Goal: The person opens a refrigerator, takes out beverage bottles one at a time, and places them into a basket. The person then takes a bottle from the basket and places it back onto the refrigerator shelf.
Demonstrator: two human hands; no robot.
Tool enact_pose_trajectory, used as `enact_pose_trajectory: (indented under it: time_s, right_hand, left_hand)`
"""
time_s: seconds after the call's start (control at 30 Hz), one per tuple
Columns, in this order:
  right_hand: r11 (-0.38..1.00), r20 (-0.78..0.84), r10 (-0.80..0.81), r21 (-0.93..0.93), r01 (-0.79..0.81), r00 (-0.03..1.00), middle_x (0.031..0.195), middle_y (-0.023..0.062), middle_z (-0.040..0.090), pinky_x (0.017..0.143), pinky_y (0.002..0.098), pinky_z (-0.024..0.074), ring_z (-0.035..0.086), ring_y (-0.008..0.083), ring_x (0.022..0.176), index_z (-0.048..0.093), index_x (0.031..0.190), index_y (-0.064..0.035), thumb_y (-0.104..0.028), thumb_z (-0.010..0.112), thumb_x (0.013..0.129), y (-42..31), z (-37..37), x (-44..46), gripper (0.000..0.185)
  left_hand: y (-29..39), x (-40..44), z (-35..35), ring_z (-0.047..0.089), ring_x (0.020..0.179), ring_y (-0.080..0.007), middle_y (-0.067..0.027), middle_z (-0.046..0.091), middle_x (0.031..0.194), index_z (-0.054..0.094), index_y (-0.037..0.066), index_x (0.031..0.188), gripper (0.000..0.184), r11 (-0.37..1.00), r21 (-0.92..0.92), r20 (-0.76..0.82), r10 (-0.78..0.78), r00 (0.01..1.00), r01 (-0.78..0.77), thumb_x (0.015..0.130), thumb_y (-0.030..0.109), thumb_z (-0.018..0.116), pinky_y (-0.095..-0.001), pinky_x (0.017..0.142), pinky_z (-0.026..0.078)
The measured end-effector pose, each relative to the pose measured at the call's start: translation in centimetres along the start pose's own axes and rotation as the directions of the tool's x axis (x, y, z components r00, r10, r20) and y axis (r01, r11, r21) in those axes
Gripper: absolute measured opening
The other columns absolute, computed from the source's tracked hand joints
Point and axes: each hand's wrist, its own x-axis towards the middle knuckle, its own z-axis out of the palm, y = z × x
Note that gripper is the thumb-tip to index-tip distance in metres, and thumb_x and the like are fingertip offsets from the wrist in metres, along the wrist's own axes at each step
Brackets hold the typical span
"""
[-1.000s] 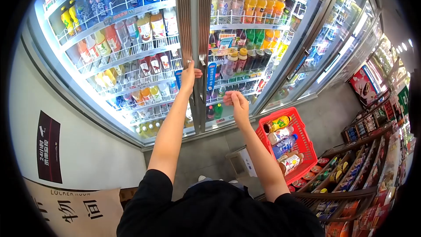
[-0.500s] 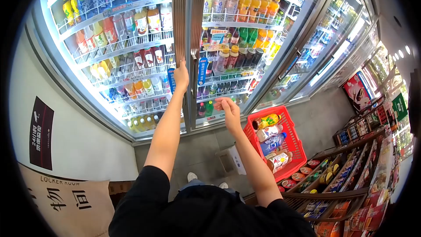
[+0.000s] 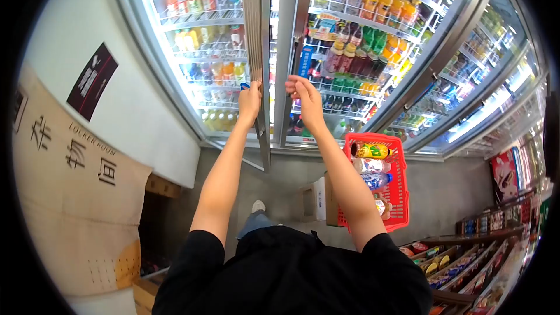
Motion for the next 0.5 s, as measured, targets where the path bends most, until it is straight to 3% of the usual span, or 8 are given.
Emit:
enact_pose_trajectory:
  time_s: [0.07, 0.13, 0.17, 0.2, 0.27, 0.33, 0.4, 0.5]
  right_hand:
    - [0.999, 0.038, 0.011, 0.037, -0.013, 0.999, 0.111, 0.0088, 0.068, 0.084, 0.0273, 0.0480, 0.063, 0.0138, 0.100, 0.059, 0.126, -0.0031, -0.028, 0.047, 0.103, -0.9, 1.5, -0.3, 0.036]
    - [0.997, 0.081, -0.015, 0.071, 0.009, 0.997, 0.115, 0.0089, 0.067, 0.084, 0.0282, 0.0483, 0.063, 0.0151, 0.102, 0.058, 0.128, -0.0038, -0.028, 0.046, 0.102, -0.8, 2.8, -0.2, 0.037]
    - [0.997, 0.097, 0.004, 0.074, -0.011, 0.995, 0.115, 0.0089, 0.067, 0.084, 0.0284, 0.0484, 0.063, 0.0157, 0.102, 0.058, 0.128, -0.0042, -0.029, 0.046, 0.103, -0.8, 3.4, -0.3, 0.038]
    - [0.997, 0.112, 0.021, 0.075, -0.030, 0.993, 0.115, 0.0089, 0.067, 0.084, 0.0287, 0.0486, 0.063, 0.0163, 0.103, 0.058, 0.128, -0.0047, -0.029, 0.045, 0.103, -0.9, 3.9, -0.3, 0.038]
    - [0.994, 0.139, 0.024, 0.107, -0.039, 0.990, 0.114, 0.0091, 0.068, 0.083, 0.0290, 0.0489, 0.064, 0.0171, 0.103, 0.059, 0.128, -0.0053, -0.031, 0.045, 0.102, -0.1, 5.0, -0.1, 0.039]
    - [0.998, 0.150, 0.014, 0.053, -0.022, 0.989, 0.114, 0.0092, 0.068, 0.083, 0.0290, 0.0491, 0.064, 0.0172, 0.102, 0.059, 0.128, -0.0049, -0.033, 0.046, 0.102, 0.2, 6.1, 0.4, 0.040]
    - [0.999, 0.148, 0.006, 0.049, -0.013, 0.989, 0.111, 0.0088, 0.068, 0.081, 0.0293, 0.0495, 0.064, 0.0170, 0.100, 0.059, 0.127, -0.0040, -0.033, 0.047, 0.101, -0.2, 7.0, 0.7, 0.041]
    - [0.995, 0.131, 0.009, 0.100, -0.022, 0.991, 0.108, 0.0093, 0.068, 0.080, 0.0302, 0.0501, 0.064, 0.0161, 0.097, 0.059, 0.127, -0.0030, -0.032, 0.046, 0.102, -0.8, 7.5, 1.8, 0.040]
  left_hand:
    - [1.2, -3.8, -2.1, 0.047, 0.047, -0.0139, 0.0009, 0.043, 0.052, 0.062, 0.000, 0.073, 0.048, 1.000, 0.026, -0.068, 0.002, 0.998, 0.000, 0.092, 0.042, 0.050, -0.0321, 0.052, 0.040]
    - [2.7, -7.4, -4.5, 0.063, 0.063, -0.0271, -0.0136, 0.063, 0.063, 0.062, 0.000, 0.067, 0.050, 0.892, 0.446, -0.171, 0.160, 0.972, -0.068, 0.090, 0.044, 0.053, -0.0391, 0.062, 0.046]
    - [4.1, -9.8, -5.4, 0.065, 0.072, -0.0305, -0.0152, 0.067, 0.073, 0.066, 0.002, 0.079, 0.043, 0.647, 0.762, -0.200, 0.280, 0.939, -0.030, 0.091, 0.042, 0.053, -0.0427, 0.068, 0.048]
    - [6.1, -12.6, -5.9, 0.065, 0.072, -0.0305, -0.0152, 0.067, 0.073, 0.066, 0.002, 0.079, 0.043, 0.643, 0.766, -0.215, 0.282, 0.935, -0.017, 0.091, 0.042, 0.053, -0.0427, 0.068, 0.048]
    - [9.6, -16.8, -6.1, 0.065, 0.072, -0.0316, -0.0153, 0.068, 0.077, 0.066, 0.002, 0.090, 0.035, 0.600, 0.788, -0.296, 0.568, 0.768, -0.139, 0.093, 0.035, 0.054, -0.0420, 0.068, 0.050]
    - [11.2, -17.6, -5.8, 0.067, 0.072, -0.0261, -0.0124, 0.069, 0.078, 0.065, 0.002, 0.094, 0.026, 0.627, 0.747, -0.264, 0.586, 0.766, -0.222, 0.095, 0.027, 0.056, -0.0372, 0.066, 0.051]
    - [12.4, -16.6, -4.5, 0.068, 0.071, -0.0196, -0.0105, 0.069, 0.077, 0.064, 0.002, 0.094, 0.023, 0.882, 0.273, -0.087, 0.420, 0.903, -0.384, 0.095, 0.023, 0.058, -0.0316, 0.063, 0.051]
    - [14.5, -12.4, -2.4, 0.058, 0.066, -0.0078, -0.0020, 0.063, 0.075, 0.063, 0.003, 0.098, 0.023, 0.897, 0.149, 0.015, 0.418, 0.908, -0.416, 0.096, 0.026, 0.058, -0.0231, 0.055, 0.045]
